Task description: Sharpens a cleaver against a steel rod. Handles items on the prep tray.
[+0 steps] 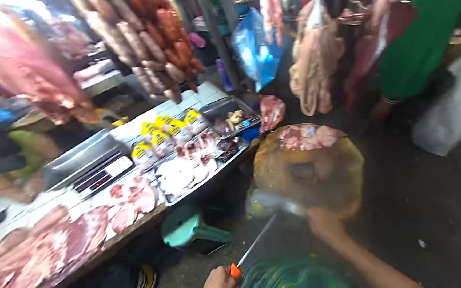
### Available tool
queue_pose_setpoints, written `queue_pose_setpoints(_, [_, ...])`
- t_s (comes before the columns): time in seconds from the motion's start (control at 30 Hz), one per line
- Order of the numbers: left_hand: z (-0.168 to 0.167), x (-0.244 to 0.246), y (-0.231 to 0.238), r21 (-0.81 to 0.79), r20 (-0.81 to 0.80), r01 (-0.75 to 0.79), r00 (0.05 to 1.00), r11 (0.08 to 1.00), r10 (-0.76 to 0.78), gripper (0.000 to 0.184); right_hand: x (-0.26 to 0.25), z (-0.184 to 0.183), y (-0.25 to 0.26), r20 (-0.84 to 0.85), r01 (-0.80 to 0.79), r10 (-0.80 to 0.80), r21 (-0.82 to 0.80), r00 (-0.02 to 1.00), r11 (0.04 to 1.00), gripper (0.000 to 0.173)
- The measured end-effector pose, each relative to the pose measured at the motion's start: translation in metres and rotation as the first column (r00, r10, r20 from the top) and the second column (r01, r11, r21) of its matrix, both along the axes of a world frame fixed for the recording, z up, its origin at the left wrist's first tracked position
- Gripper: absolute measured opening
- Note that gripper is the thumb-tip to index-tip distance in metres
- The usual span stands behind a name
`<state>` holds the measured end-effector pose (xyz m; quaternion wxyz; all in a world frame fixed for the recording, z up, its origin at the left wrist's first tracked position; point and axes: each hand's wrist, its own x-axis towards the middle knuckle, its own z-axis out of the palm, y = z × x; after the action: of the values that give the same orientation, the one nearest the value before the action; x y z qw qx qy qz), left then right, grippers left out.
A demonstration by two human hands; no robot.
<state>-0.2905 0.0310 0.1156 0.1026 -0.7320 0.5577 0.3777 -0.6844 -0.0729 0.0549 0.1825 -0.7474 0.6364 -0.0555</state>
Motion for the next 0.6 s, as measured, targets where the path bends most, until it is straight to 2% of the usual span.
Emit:
queue_pose_setpoints(0.17, [-0.001,-0.016,-0.031,0.076,-0.121,-0.084,0.988,0.994,0.093,0.035,0.011,-0.001,-0.025,0.02,-0.083,0.087,-0.136,0.996,0.987,0.03])
queue_pose_setpoints(0.27, [0.003,0.006,-0.047,0.075,-0.058,-0.139,0.988,0.987,0.144,0.035,-0.004,-0.006,-0.038,-0.024,-0.058,0.056,-0.061,0.998,0.996,0.024])
queue_pose_setpoints(0.37, [0.006,0.017,-0.077,0.048,0.024,-0.108,0.994,0.993,0.107,0.039,-0.003,-0.002,-0.051,-0.078,0.055,-0.054,0.011,0.995,0.998,0.031])
queue_pose_setpoints(0.53, [-0.012,0.013,-0.144,0.072,-0.206,0.043,0.978,0.996,-0.027,0.037,0.039,0.008,-0.082,-0.003,0.12,-0.121,-0.115,0.993,0.986,0.033])
queue_pose_setpoints(0.6, [-0.016,0.027,-0.17,0.104,-0.24,0.078,0.969,0.992,-0.051,0.036,0.043,0.009,-0.097,0.015,0.128,-0.128,-0.114,0.992,0.985,0.032])
